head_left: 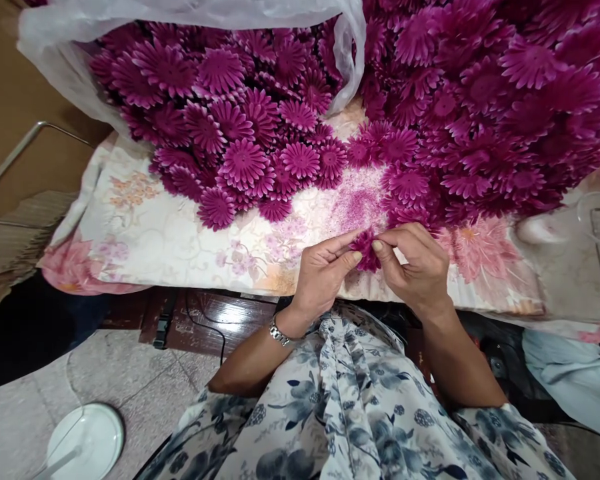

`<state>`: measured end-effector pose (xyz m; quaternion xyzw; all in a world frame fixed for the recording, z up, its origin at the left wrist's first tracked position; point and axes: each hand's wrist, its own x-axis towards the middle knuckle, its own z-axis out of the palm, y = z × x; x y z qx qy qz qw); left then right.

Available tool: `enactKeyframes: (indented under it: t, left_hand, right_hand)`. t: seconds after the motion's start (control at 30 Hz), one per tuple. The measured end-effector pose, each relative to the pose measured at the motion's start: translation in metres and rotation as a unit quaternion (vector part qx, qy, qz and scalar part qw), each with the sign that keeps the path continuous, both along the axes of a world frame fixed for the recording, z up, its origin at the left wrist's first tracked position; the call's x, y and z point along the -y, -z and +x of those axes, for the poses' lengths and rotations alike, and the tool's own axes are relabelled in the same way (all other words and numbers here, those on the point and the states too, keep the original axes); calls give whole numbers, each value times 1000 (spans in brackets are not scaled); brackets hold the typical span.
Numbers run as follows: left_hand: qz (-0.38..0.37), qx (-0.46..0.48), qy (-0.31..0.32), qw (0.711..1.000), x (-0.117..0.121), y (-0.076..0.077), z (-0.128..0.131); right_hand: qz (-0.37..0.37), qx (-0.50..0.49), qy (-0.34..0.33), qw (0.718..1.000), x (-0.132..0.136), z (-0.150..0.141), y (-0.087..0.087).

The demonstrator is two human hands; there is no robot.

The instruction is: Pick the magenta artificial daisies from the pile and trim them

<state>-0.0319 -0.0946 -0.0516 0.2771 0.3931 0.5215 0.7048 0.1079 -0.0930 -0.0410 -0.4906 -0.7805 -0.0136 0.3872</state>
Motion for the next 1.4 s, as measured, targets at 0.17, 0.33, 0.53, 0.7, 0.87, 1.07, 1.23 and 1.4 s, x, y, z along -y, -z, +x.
enactKeyframes:
  t: [0.17,0.33,0.53,0.7,0.87,1.07,1.23,1.4]
  left_hand:
    - [-23,-15,-23,999,-2,-1,-5]
    - [-31,-18,-28,999,-4,-2,-7]
    - [-13,-6,3,1000,-1,-4,-2]
    - [3,-22,4,1000,2,-4,-1]
    - [-14,-28,-1,1000,1,-5,-4]
    - [-29,-15,-19,999,-3,-8,-6]
    - [-19,-16,-6,1000,-3,-7,-3]
    - [-7,-29,4,1000,0,-4,-4]
  right_hand:
    - [82,29,152,984,-7,28,0]
    - [43,114,189,974,-6,48,-8]
    - [-42,-8,-50,998,3,6,-5]
    - [-17,-18,-41,999,3,-1,1]
    - [56,-21,80,995,-4,23,0]
    - [55,80,160,982,-7,46,-9]
    - [-43,-9,-44,998,0,11,-8]
    - [-37,-40,-56,997,0,-4,-2]
